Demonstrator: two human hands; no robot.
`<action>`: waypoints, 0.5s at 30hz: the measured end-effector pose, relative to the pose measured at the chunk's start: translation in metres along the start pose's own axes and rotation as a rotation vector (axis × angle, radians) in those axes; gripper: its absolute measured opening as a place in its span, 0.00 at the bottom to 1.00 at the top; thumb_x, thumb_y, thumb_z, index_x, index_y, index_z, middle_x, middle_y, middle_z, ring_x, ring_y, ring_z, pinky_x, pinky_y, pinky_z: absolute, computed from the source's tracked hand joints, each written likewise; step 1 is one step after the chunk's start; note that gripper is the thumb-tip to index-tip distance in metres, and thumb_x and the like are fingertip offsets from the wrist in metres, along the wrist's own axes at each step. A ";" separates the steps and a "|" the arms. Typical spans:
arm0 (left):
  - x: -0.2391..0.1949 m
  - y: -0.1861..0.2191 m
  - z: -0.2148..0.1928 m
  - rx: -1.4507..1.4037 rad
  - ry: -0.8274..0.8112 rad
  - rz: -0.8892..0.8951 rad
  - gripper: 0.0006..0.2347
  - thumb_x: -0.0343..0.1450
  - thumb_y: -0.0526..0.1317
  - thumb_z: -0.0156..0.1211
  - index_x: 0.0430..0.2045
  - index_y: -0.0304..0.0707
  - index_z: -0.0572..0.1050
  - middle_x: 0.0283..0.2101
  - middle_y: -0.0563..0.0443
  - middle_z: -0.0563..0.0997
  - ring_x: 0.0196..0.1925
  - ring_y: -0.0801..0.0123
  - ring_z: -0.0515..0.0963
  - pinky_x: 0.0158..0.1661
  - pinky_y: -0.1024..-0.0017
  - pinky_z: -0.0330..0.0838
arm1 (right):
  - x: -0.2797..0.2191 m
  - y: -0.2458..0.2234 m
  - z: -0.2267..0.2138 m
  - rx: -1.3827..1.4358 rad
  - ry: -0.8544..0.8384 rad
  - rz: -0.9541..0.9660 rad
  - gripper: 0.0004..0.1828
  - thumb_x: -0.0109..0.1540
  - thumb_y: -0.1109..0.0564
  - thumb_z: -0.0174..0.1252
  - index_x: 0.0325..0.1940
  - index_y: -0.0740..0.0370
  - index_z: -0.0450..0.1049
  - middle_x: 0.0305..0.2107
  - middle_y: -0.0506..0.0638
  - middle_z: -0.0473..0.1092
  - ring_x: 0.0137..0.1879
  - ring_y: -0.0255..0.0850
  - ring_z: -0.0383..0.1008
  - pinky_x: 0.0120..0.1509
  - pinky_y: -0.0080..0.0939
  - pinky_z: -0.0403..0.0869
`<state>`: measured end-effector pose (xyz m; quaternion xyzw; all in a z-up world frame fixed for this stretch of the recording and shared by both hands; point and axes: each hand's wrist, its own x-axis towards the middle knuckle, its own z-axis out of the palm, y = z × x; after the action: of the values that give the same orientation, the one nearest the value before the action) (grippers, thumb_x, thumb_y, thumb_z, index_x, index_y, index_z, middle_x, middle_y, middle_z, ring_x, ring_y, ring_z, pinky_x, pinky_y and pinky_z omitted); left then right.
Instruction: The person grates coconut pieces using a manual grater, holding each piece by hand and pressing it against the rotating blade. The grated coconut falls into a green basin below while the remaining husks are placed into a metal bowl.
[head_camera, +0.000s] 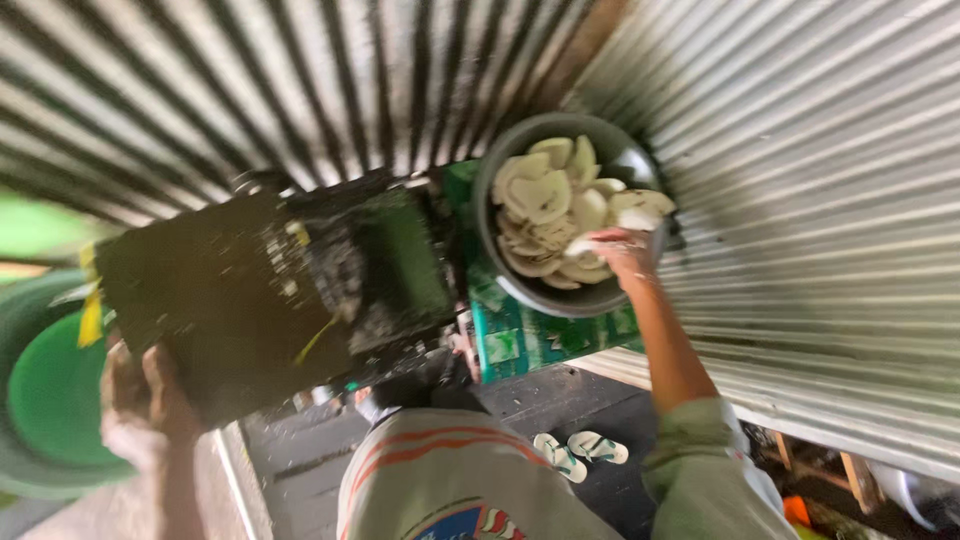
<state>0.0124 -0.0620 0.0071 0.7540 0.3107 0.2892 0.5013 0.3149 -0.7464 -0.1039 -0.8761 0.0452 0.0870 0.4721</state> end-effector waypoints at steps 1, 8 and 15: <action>0.001 0.001 -0.002 0.037 0.020 -0.020 0.22 0.79 0.48 0.61 0.61 0.27 0.74 0.60 0.34 0.79 0.53 0.54 0.82 0.54 0.66 0.77 | -0.008 -0.009 0.002 -0.063 0.039 -0.078 0.09 0.56 0.60 0.69 0.40 0.60 0.85 0.38 0.50 0.81 0.44 0.38 0.80 0.50 0.38 0.76; 0.002 0.015 -0.004 0.532 0.027 -0.052 0.30 0.78 0.61 0.56 0.63 0.31 0.74 0.52 0.38 0.82 0.50 0.49 0.83 0.47 0.54 0.79 | -0.070 -0.164 0.004 0.487 -0.039 0.042 0.19 0.57 0.67 0.68 0.52 0.62 0.79 0.45 0.53 0.75 0.52 0.40 0.76 0.61 0.39 0.77; 0.004 0.012 -0.004 0.567 0.032 0.102 0.29 0.80 0.60 0.56 0.62 0.30 0.73 0.56 0.31 0.80 0.53 0.43 0.82 0.49 0.53 0.76 | -0.105 -0.291 0.120 0.208 -0.479 -0.184 0.17 0.64 0.60 0.59 0.58 0.54 0.78 0.51 0.47 0.75 0.54 0.32 0.76 0.60 0.32 0.77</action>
<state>0.0137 -0.0602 0.0207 0.8741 0.3488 0.2277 0.2500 0.2461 -0.4861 0.0900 -0.7778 -0.1389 0.2434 0.5626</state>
